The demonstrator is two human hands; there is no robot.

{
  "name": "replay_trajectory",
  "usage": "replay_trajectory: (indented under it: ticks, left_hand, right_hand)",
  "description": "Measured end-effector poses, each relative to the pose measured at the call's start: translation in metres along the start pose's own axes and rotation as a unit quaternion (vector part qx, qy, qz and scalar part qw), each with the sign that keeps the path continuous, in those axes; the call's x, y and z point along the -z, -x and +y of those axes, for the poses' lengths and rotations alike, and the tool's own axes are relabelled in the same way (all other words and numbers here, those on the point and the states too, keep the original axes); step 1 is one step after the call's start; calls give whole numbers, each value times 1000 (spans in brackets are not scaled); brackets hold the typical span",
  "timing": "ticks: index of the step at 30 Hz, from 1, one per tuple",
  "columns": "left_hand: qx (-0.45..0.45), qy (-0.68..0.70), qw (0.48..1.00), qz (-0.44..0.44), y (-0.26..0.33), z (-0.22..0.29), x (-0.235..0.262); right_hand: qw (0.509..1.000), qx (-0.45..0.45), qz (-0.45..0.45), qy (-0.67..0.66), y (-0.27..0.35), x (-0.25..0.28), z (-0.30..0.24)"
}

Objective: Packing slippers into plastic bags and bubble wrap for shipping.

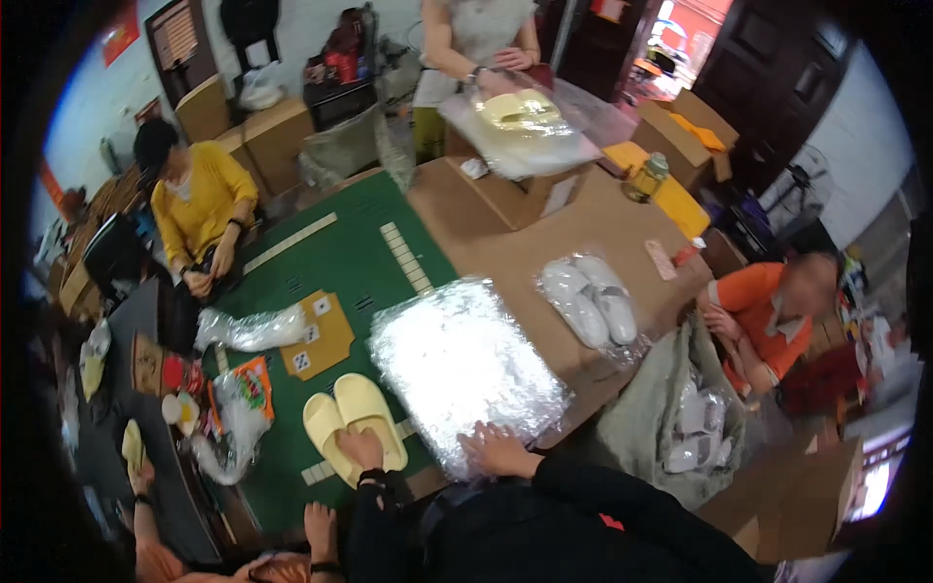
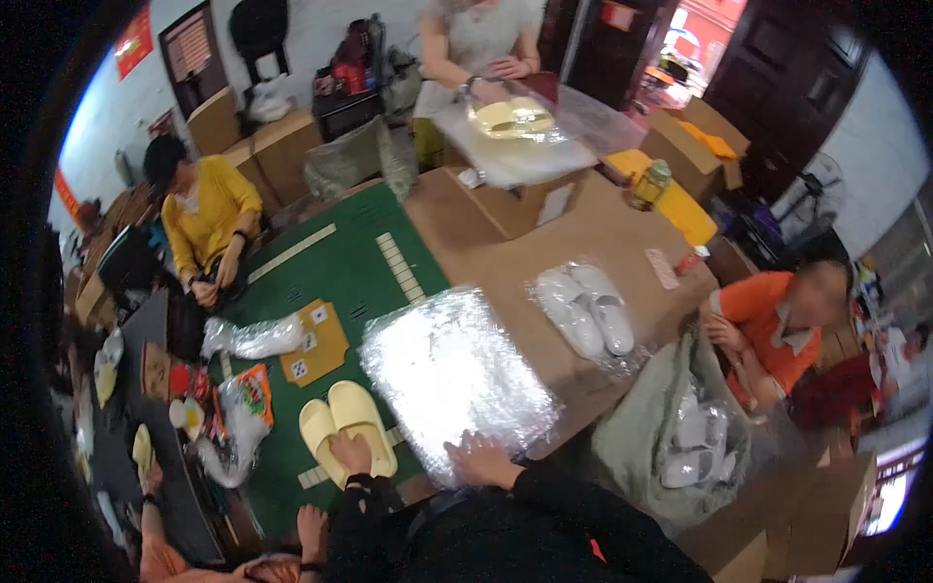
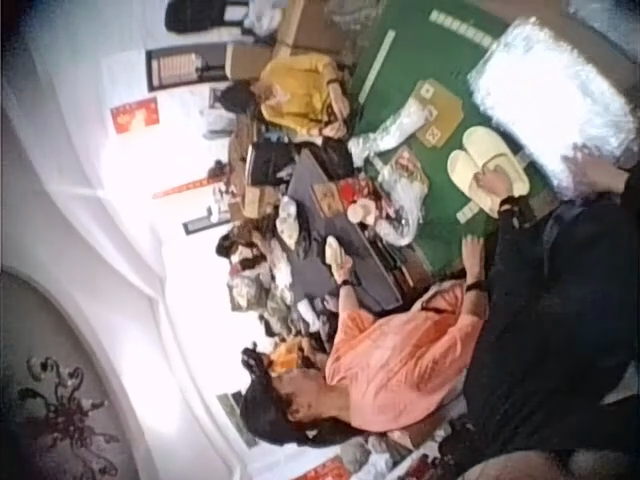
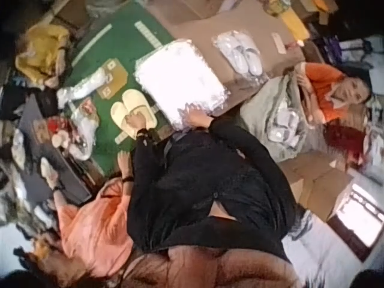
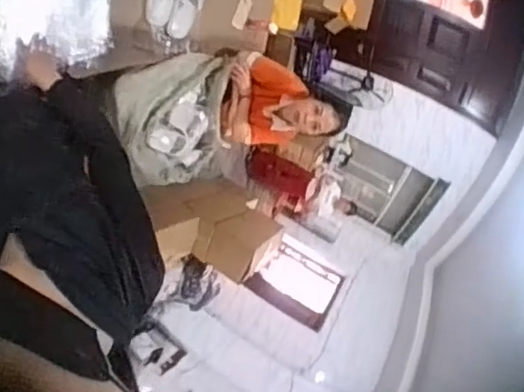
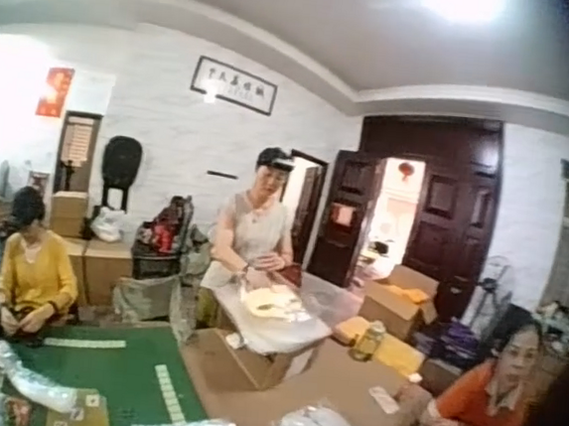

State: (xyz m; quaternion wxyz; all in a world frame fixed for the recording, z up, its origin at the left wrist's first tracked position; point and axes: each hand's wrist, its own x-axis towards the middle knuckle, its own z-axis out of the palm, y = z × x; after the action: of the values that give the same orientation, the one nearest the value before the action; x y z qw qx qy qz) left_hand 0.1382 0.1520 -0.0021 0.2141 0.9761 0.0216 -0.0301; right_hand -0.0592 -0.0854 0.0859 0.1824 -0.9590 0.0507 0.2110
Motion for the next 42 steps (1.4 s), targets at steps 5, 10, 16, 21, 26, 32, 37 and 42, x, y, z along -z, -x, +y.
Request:
replay_trajectory:
  ticks: [5,10,16,21,26,32,37,42]
  left_hand:
    - [-59,50,991,113,7,40,32]
    - [-30,97,991,90,34,93,84]
    - [-95,316,942,65,74,154,93]
    - [-96,346,920,-159,120,236,76]
    - [-64,317,917,-232,139,239,16]
    - [-177,229,926,-242,168,284,1]
    - [-380,219,880,-182,171,243,-4]
    - [-317,116,926,-166,183,170,-18]
  right_hand:
    - [999,17,41,13,-8,-18,6]
    - [999,38,33,-7,0,-8,0]
    - [984,88,69,-139,-3,19,28]
    - [905,50,194,-374,18,27,91]
    - [644,-81,52,-759,43,67,134]
    - [790,-30,186,-583,49,50,174]
    - [794,-48,196,-574,37,44,200]
    - [896,-86,364,-240,36,46,203]
